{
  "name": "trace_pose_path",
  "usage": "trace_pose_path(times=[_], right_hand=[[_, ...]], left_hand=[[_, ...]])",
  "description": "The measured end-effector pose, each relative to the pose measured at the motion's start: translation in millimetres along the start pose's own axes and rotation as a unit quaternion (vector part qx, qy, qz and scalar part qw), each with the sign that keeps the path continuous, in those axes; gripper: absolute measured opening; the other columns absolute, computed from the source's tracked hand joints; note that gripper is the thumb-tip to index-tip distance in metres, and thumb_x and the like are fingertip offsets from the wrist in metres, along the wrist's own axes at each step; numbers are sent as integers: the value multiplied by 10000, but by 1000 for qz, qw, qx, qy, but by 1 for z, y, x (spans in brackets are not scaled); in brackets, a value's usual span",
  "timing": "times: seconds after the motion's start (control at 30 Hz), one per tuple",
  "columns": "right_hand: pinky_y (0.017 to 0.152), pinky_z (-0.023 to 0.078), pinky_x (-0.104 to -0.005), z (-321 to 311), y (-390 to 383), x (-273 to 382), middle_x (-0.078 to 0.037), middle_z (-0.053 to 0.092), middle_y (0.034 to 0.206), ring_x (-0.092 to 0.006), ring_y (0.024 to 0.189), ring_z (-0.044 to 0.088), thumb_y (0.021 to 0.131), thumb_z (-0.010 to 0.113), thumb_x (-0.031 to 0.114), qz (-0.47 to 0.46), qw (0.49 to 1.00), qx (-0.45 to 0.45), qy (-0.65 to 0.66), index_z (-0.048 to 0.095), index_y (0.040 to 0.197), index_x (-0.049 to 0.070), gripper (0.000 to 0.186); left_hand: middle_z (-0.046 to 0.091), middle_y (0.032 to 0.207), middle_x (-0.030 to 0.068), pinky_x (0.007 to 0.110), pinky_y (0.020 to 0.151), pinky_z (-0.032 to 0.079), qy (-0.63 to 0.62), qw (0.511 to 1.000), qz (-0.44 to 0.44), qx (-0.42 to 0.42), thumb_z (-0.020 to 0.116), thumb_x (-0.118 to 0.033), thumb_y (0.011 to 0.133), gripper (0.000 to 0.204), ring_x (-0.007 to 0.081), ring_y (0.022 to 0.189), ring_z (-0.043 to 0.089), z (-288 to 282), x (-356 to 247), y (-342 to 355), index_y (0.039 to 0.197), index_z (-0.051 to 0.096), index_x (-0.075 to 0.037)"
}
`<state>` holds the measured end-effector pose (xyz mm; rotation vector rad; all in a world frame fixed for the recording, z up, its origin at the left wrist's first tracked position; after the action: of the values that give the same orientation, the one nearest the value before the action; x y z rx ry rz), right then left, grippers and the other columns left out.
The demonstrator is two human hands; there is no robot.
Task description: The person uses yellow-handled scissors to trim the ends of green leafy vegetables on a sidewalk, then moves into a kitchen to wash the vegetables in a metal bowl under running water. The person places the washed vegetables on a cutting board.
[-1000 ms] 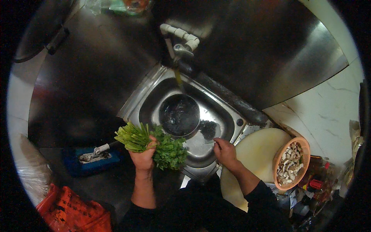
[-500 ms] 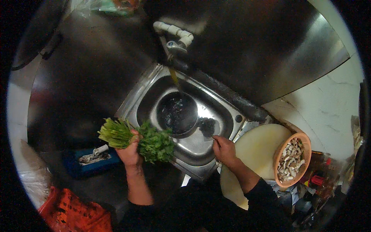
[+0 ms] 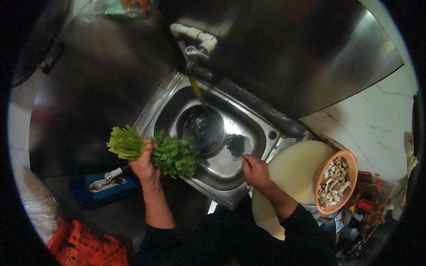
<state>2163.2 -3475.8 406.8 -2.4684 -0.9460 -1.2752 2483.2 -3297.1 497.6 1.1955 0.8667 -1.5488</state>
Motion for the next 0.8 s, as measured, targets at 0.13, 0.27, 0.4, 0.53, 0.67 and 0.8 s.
trace_pose_path(times=[0.13,0.27,0.4,0.53,0.67,0.8], right_hand=[[696,525,-415,2,-1,-6,-187,660,876,-350,773,648,832,582,91,26,1000,16,8,643,1006,15,199],[701,525,-417,4,-2,-9,-189,661,888,-342,785,653,835,590,103,51,998,26,16,649,1023,26,211],[673,528,-399,1,-1,-4,-182,663,877,-323,754,661,840,602,105,34,999,11,-1,651,1023,39,201],[625,526,-360,-2,1,-1,-166,666,850,-291,703,664,847,600,76,30,999,1,14,652,1000,36,167],[599,513,-317,-5,18,6,-160,662,831,-247,673,655,848,605,58,46,999,-11,17,646,994,28,155],[596,503,-287,-13,60,23,-126,662,797,-174,655,633,846,619,53,55,995,-49,69,639,1006,12,166]], left_hand=[[629,938,75,342,791,501,15,999,-26,-15,647,56,744,243,173,859,598,25,42,5,979,618,1],[648,946,67,318,821,478,143,988,47,-29,691,0,747,231,181,870,609,64,77,15,970,629,9],[670,959,74,327,831,477,216,972,92,-17,709,-21,718,272,197,898,626,95,118,15,980,643,12],[676,1035,151,351,830,493,304,951,42,37,719,-57,699,353,270,941,656,97,178,13,1033,631,18],[666,1044,196,399,833,506,326,945,-21,9,766,-142,661,442,342,962,647,76,238,12,1046,620,19],[653,1070,215,404,863,493,378,914,-143,8,783,-161,657,505,341,1001,633,58,293,8,1084,594,31]])
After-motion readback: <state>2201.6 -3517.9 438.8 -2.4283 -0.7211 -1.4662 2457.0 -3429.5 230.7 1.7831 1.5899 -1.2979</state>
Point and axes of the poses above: each hand's wrist, its own y-axis towards the middle knuckle, its own z-axis out of the palm, x = y × z, the point moved 8 cm from there along y, towards the middle knuckle
